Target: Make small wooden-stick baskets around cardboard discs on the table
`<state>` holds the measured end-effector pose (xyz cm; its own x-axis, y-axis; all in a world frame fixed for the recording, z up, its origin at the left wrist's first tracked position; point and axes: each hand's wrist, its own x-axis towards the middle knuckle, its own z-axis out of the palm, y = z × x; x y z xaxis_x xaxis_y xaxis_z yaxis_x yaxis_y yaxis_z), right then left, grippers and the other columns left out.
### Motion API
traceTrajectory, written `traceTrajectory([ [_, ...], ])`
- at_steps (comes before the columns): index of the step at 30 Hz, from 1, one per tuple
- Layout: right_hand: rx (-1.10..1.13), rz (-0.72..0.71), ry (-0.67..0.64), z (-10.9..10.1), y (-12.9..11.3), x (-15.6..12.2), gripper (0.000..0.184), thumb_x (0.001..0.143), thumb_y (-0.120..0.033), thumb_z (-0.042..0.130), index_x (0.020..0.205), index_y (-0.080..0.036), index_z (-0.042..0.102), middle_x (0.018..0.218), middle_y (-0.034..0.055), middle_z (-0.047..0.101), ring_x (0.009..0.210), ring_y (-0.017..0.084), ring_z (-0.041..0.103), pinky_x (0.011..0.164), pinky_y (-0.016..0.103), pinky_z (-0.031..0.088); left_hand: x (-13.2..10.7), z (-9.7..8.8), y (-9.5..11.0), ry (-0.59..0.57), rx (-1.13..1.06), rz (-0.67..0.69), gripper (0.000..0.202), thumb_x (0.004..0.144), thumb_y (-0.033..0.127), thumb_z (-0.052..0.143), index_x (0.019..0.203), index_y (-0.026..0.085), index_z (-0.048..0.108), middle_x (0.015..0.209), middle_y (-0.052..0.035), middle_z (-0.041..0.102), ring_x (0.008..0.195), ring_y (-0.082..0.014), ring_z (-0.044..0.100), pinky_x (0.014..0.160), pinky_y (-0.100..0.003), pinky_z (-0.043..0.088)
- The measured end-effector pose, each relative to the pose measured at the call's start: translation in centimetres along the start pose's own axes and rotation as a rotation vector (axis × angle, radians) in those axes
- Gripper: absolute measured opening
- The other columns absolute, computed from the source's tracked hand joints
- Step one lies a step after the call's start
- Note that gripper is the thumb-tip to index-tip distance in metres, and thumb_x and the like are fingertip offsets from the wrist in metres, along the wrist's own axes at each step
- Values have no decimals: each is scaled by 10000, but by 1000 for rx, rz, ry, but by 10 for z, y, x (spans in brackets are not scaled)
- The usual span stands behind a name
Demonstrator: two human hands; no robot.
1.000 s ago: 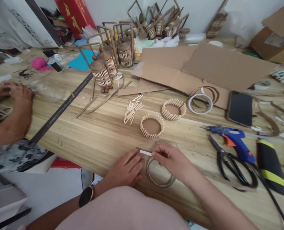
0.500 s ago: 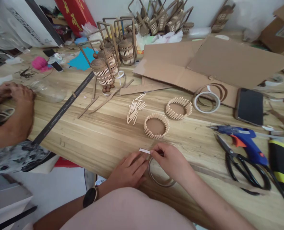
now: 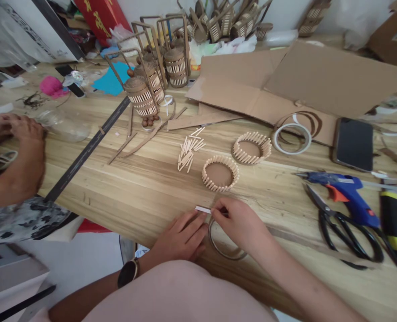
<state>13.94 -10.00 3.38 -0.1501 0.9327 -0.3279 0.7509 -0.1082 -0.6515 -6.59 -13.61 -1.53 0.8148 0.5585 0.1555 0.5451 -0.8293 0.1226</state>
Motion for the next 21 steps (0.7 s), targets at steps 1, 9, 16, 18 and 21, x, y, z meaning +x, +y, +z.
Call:
traceTrajectory([
  [1,-5,-4,1,0,0,0,207,778,-340,474,637,-233,581,588,10,637,547,167,531,521,287,375,0,0,0,10,3,-2,408,993,338,448,1321,115,539,1394,-151,579,1329,-280,472,1042,-399,455],
  [9,-32,-14,5,0,1,1,199,763,-317,471,613,-231,569,557,3,604,529,158,509,515,285,363,1,-1,0,20,-8,-17,385,982,341,459,1286,126,559,1363,-158,594,1317,-265,483,1045,-382,453],
  [16,-54,-2,-3,1,0,1,186,770,-281,474,615,-230,564,605,12,638,568,164,542,554,286,383,-3,2,3,107,-42,-94,369,969,355,469,1249,144,582,1299,-199,591,1228,-300,548,968,-407,516],
  [18,-62,3,-8,1,0,2,185,771,-275,474,611,-232,557,600,10,630,564,164,533,553,285,373,-4,2,3,77,-49,-91,385,966,354,473,1274,140,562,1345,-218,555,1247,-313,532,961,-418,520],
  [21,-75,12,-13,0,-2,2,181,775,-262,475,613,-233,550,595,6,618,558,160,524,552,280,361,-4,2,3,53,-39,-88,380,967,355,467,1268,142,558,1430,-223,491,1278,-320,505,966,-421,514],
])
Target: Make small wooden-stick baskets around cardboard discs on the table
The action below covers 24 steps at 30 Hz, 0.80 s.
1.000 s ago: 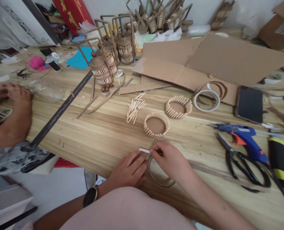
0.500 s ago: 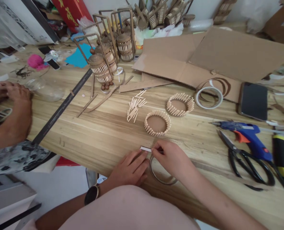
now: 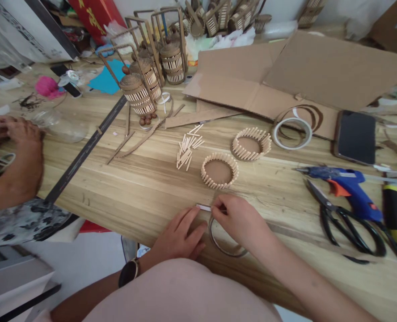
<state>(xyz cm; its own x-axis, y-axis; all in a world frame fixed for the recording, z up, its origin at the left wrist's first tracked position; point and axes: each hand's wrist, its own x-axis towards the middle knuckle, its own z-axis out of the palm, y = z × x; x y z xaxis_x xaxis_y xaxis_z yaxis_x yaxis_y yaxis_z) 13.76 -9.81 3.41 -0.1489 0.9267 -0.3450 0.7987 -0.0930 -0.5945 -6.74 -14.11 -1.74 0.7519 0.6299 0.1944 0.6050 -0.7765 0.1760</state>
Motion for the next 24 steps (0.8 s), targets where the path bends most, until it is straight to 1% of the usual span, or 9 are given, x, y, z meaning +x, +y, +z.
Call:
traceTrajectory([
  [4,-16,17,-11,-1,-3,-1,180,783,-248,475,620,-233,548,600,6,615,565,164,529,562,280,363,1,0,0,13,5,-6,372,972,360,451,1251,143,565,1443,-225,489,1262,-320,519,953,-424,520],
  [9,-33,33,-28,-1,-5,-1,180,801,-242,471,646,-228,561,637,20,642,588,177,548,581,290,377,2,0,0,-15,11,-4,376,975,360,439,1267,155,556,1462,-219,480,1281,-309,504,956,-418,515],
  [11,-39,37,-31,0,-5,-1,178,801,-235,471,647,-226,560,639,23,645,594,180,555,586,292,379,2,-1,0,-12,25,-4,377,977,370,436,1259,154,562,1445,-213,505,1261,-308,522,936,-409,524],
  [14,-41,24,-39,-2,-4,0,184,805,-230,470,648,-225,567,644,24,651,605,179,563,588,289,380,4,-1,-1,-9,52,4,418,978,389,435,1273,118,555,1380,-208,571,1217,-298,557,912,-380,530],
  [17,-41,5,-51,-7,-3,-1,237,836,-271,461,628,-225,565,635,27,651,596,176,562,572,286,373,9,-3,-1,24,129,8,413,991,318,433,1312,77,531,1302,-186,638,1158,-263,597,899,-341,523],
  [20,-13,-3,-79,-12,0,-5,330,876,-315,420,582,-226,540,601,25,631,573,172,552,542,282,371,15,-6,-1,71,232,26,370,999,241,433,1311,74,541,1230,-165,682,1080,-233,635,859,-321,523],
  [24,105,-24,-138,-16,7,-11,347,895,-351,422,654,-227,637,647,17,665,618,183,582,564,283,419,23,-11,0,133,290,44,316,980,158,447,1233,54,606,1101,-144,729,972,-208,660,799,-303,525],
])
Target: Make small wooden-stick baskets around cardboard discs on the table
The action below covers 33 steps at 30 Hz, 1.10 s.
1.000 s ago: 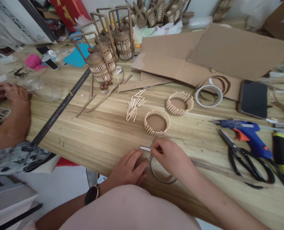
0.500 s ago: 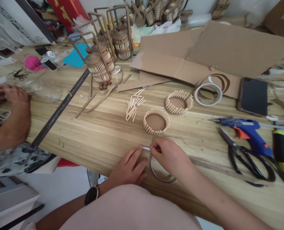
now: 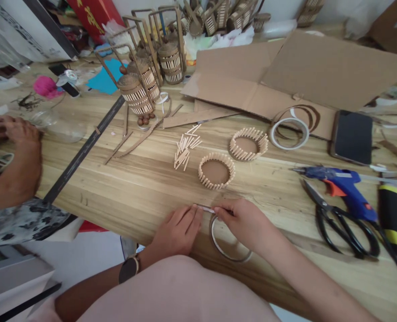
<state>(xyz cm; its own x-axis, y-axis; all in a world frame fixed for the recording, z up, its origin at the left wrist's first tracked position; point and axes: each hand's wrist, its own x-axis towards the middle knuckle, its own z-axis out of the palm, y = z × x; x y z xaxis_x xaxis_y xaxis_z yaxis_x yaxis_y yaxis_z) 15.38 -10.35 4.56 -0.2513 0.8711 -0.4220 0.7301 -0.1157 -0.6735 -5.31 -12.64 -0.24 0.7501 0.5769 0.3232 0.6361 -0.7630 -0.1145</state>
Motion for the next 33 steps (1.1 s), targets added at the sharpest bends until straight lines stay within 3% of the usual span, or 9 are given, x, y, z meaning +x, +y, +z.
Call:
traceTrajectory([
  [8,154,-13,-73,0,3,-6,390,869,-394,405,898,-224,755,818,43,758,749,230,666,720,349,506,6,-3,0,-2,76,12,318,968,117,431,1208,59,631,1026,-139,735,903,-187,649,754,-299,525],
  [14,218,20,-127,1,0,-12,458,870,-449,394,1028,-221,759,895,51,769,711,221,681,712,346,527,8,-5,1,45,77,-4,294,957,115,450,1155,64,661,994,-129,744,888,-192,653,763,-306,509],
  [18,208,14,-124,2,1,-16,459,882,-470,385,988,-214,751,948,66,769,750,231,692,731,354,535,10,-6,1,74,77,-13,284,950,104,455,1120,66,680,988,-124,750,858,-187,653,750,-303,506],
  [23,102,61,-45,-5,2,-27,435,875,-505,389,895,-216,714,865,88,762,903,285,695,834,390,511,11,-6,3,87,92,-13,282,944,101,459,1104,74,690,975,-123,752,843,-183,651,752,-301,515],
  [27,14,103,-55,-10,5,-34,441,887,-557,360,740,-235,622,758,62,716,739,243,661,696,346,487,11,-5,3,104,104,-5,265,932,99,481,1093,67,689,973,-131,749,826,-189,649,744,-313,518],
  [33,-54,152,-12,-11,25,-41,445,852,-591,353,608,-239,475,571,2,497,567,175,484,538,292,364,11,-2,3,146,107,5,227,919,106,524,1071,63,687,941,-132,748,824,-189,654,742,-306,521],
])
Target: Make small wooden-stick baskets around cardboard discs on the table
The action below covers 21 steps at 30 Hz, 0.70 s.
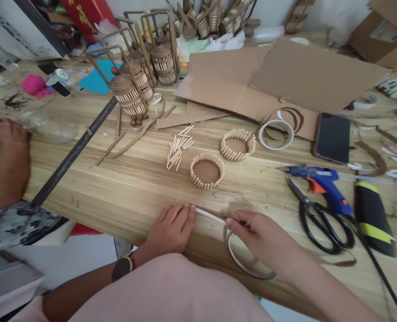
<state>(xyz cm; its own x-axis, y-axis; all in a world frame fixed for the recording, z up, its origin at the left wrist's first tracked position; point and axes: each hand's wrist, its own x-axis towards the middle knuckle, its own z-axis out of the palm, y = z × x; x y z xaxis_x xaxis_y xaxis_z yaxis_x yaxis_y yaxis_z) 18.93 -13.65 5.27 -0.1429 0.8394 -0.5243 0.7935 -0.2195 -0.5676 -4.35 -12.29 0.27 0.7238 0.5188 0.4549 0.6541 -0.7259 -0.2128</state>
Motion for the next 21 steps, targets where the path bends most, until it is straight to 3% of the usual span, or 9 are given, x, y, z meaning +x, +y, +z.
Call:
traceTrajectory([
  [9,129,-4,-14,-4,8,-1,341,807,-527,454,673,-231,555,612,-6,531,591,161,473,559,278,376,-2,3,0,-16,0,19,226,918,116,526,1074,60,679,951,-143,739,841,-196,653,781,-327,513],
  [16,11,24,8,-3,12,5,287,804,-444,458,619,-237,532,556,-5,521,558,164,483,535,283,365,-4,2,1,-65,-14,25,269,915,114,503,1134,106,659,999,-142,730,867,-206,649,800,-344,521],
  [21,17,80,-47,-4,12,9,264,806,-435,458,641,-240,522,561,-13,522,523,149,475,516,269,361,-5,3,2,-59,-19,12,253,908,118,524,1120,119,662,1000,-135,731,870,-209,649,813,-350,519],
])
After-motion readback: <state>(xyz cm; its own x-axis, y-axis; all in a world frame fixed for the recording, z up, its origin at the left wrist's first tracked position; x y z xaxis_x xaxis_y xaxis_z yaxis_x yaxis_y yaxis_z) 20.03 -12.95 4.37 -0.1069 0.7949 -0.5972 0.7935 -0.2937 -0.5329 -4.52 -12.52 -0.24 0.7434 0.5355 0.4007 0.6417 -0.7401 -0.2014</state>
